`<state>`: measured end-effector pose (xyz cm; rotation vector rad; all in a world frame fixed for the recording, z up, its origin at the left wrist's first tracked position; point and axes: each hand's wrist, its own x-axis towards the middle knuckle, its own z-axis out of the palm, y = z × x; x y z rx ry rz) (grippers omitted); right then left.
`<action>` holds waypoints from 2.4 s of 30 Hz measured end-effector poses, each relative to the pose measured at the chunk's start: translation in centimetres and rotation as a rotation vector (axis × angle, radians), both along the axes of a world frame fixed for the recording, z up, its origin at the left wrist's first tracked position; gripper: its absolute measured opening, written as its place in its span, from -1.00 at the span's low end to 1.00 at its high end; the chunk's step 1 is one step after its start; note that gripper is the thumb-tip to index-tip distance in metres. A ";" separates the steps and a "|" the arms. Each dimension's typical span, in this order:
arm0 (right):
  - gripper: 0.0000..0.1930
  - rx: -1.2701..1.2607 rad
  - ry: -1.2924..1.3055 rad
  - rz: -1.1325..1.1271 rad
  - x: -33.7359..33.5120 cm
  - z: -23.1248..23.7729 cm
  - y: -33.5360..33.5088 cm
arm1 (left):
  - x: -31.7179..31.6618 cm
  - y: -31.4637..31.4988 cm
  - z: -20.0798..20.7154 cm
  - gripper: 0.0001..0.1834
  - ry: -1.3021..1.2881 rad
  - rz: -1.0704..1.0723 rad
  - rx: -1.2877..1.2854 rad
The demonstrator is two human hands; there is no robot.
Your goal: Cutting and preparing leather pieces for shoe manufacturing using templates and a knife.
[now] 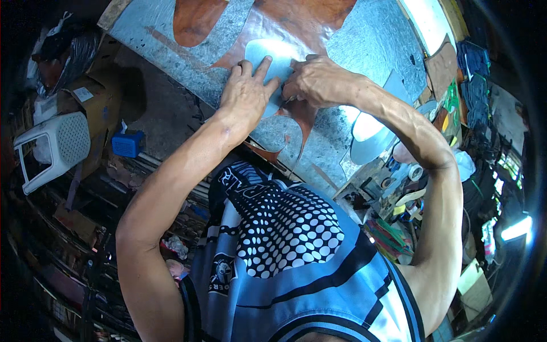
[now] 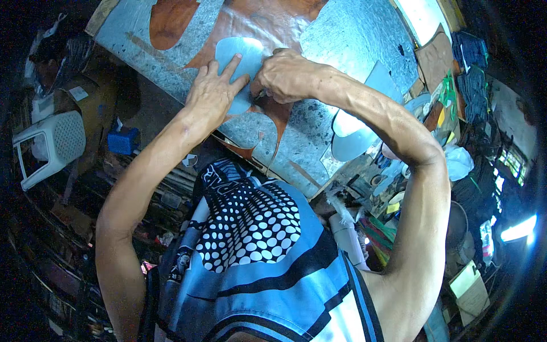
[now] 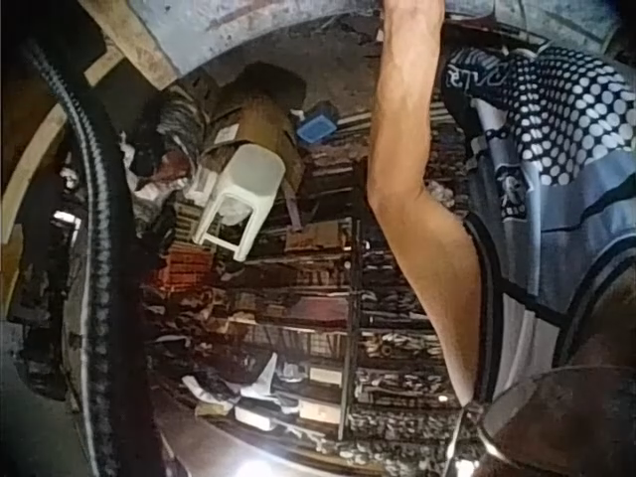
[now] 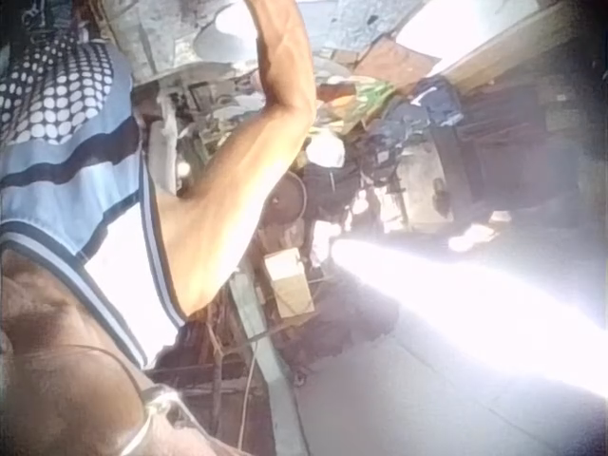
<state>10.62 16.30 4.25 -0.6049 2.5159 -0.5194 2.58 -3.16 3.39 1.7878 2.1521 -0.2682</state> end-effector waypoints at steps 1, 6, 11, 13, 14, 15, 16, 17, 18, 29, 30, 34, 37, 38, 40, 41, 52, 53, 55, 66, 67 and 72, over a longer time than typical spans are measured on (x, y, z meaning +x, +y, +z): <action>-0.72 -0.010 0.002 -0.013 -0.1 0.0 0.1 | 0.1 -0.1 0.0 -0.15 0.000 0.011 -0.007; -0.73 0.043 0.033 -0.062 -1.2 1.0 1.5 | 0.2 -0.1 -0.1 -0.20 0.011 0.015 -0.006; -0.76 0.092 0.047 -0.041 -2.4 1.3 3.3 | 0.4 0.0 0.0 -0.20 0.008 0.011 0.030; -0.76 0.091 0.146 -0.018 -2.7 1.0 4.0 | 0.4 -0.1 0.1 -0.20 -0.016 0.021 -0.004; -0.76 0.097 0.149 -0.021 -2.8 1.1 4.3 | 0.4 0.0 0.2 -0.20 -0.013 0.018 0.002; -0.75 0.091 0.144 -0.025 -3.0 1.1 4.5 | 0.4 0.0 0.3 -0.21 -0.017 0.021 -0.003; -0.73 0.084 0.139 -0.029 -3.1 1.2 4.6 | 0.3 0.0 0.3 -0.21 -0.020 0.024 -0.008; -0.73 0.090 0.141 -0.032 -3.3 1.1 4.7 | 0.3 0.0 0.3 -0.21 -0.018 0.021 -0.002; -0.73 0.086 0.108 -0.033 -3.4 1.0 4.7 | 0.3 0.1 0.4 -0.21 -0.021 0.020 -0.018; -0.71 0.118 0.011 -0.022 -4.8 1.1 5.5 | 0.3 0.5 1.0 -0.22 -0.061 0.025 -0.056; -0.70 0.125 -0.069 -0.047 -5.1 1.3 5.4 | 0.3 0.5 0.9 -0.22 -0.052 0.020 -0.057; -0.67 0.150 -0.132 -0.037 -6.0 2.1 5.2 | 0.5 0.3 1.1 -0.23 -0.071 0.034 -0.049; -0.68 0.205 -0.116 0.028 -6.5 2.5 5.1 | 1.0 0.1 0.9 -0.31 -0.047 0.069 -0.045; -0.68 0.210 -0.111 0.033 -6.4 2.7 5.1 | 1.4 -0.3 0.9 -0.31 -0.043 0.075 -0.040; -0.69 0.123 -0.093 -0.045 -5.6 3.3 5.5 | 2.1 -0.9 0.8 -0.41 -0.005 0.116 -0.028; -0.69 0.119 -0.081 -0.023 -5.1 3.0 5.4 | 2.3 -1.2 0.7 -0.41 0.005 0.139 -0.033; -0.70 -0.256 0.186 -0.418 -3.6 -1.0 -2.3 | 2.8 -1.3 0.2 -0.60 -0.097 0.212 0.044; -0.70 -0.246 0.182 -0.410 -3.7 -1.1 -2.3 | 2.8 -1.3 0.3 -0.60 -0.097 0.218 0.040; -0.70 -0.242 0.189 -0.407 -3.7 -1.3 -2.5 | 2.8 -1.2 0.4 -0.62 -0.044 0.182 -0.028; -0.67 -0.030 0.282 -0.340 -4.3 -0.2 -3.5 | 2.3 -1.4 0.2 -0.71 -0.088 0.198 0.053; -0.67 -0.028 0.282 -0.342 -4.3 -0.3 -3.3 | 2.3 -1.3 0.3 -0.70 -0.090 0.196 0.058; -0.67 -0.043 0.257 -0.342 -4.3 -0.5 -3.1 | 2.1 -1.1 0.1 -0.68 -0.078 0.180 -0.004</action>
